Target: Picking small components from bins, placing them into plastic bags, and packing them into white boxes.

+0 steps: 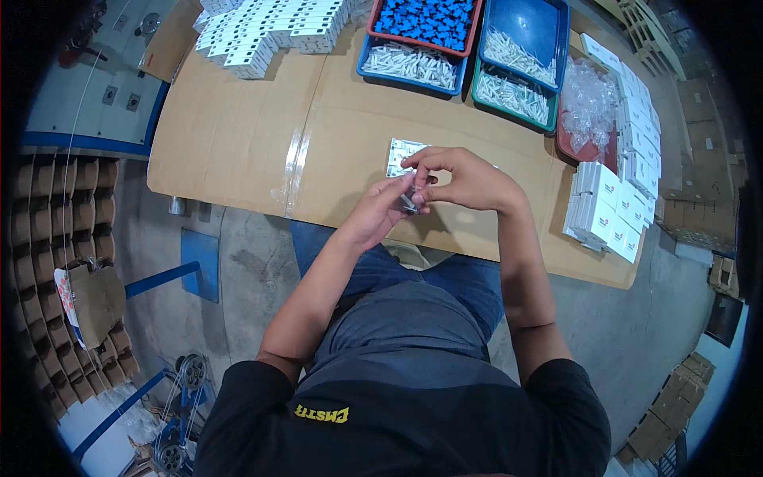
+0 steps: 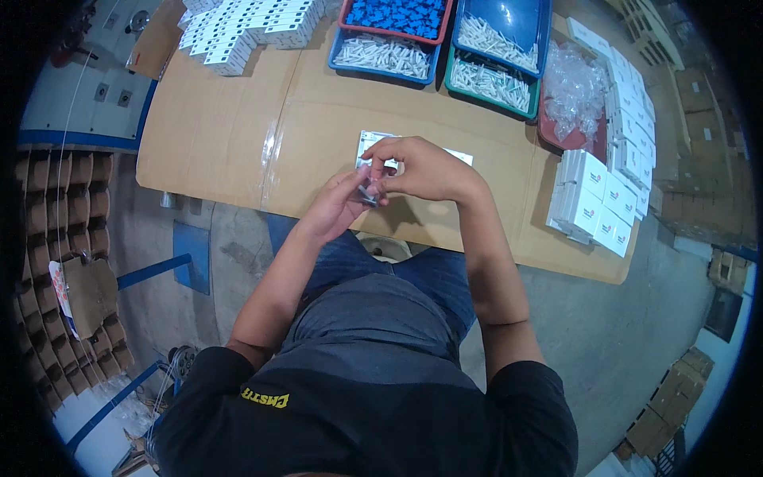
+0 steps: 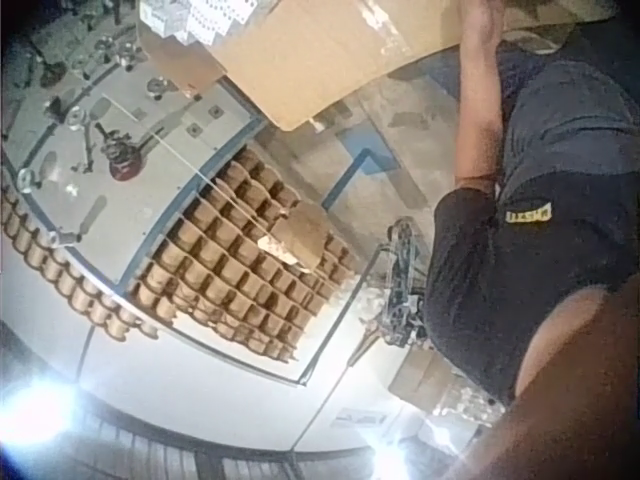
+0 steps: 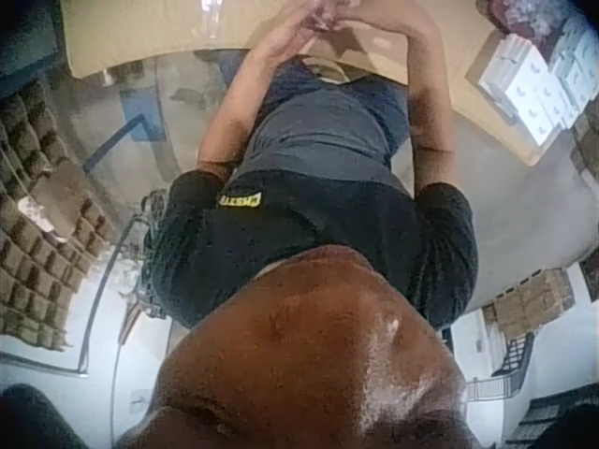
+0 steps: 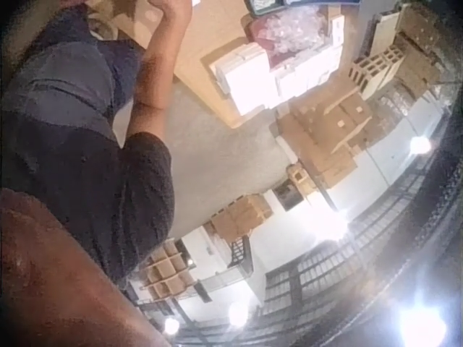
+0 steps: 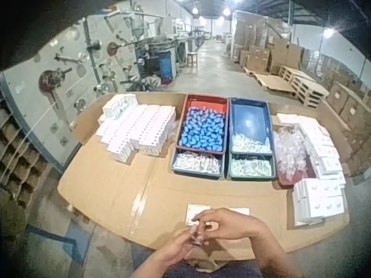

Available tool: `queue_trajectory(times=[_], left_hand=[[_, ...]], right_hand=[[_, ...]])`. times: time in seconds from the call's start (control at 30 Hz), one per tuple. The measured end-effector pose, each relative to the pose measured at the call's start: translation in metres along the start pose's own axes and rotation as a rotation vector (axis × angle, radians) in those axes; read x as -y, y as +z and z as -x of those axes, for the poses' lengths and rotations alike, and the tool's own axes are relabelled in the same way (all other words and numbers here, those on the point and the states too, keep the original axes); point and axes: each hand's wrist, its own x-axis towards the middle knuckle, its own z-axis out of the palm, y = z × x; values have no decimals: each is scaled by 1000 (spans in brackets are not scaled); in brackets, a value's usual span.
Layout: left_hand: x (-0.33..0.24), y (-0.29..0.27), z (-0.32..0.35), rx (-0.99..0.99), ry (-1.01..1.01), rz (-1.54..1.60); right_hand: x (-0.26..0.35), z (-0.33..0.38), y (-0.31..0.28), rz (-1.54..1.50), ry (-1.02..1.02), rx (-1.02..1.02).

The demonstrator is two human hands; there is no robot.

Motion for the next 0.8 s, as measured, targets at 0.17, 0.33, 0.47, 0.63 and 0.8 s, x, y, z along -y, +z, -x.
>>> queue_trajectory(times=[0.17, 0.33, 0.47, 0.63, 0.8], left_hand=[[-2, 9, -1, -5, 27, 43], [1, 3, 0, 72, 23, 155], [3, 2, -5, 85, -4, 268], [5, 2, -8, 66, 25, 298], [-5, 14, 6, 45, 61, -519]], right_hand=[[-4, 3, 0, -74, 37, -67], [3, 4, 3, -176, 103, -13], [-13, 1, 6, -119, 14, -155], [-19, 4, -1, -204, 46, -190], [-76, 5, -49, -113, 195, -442]])
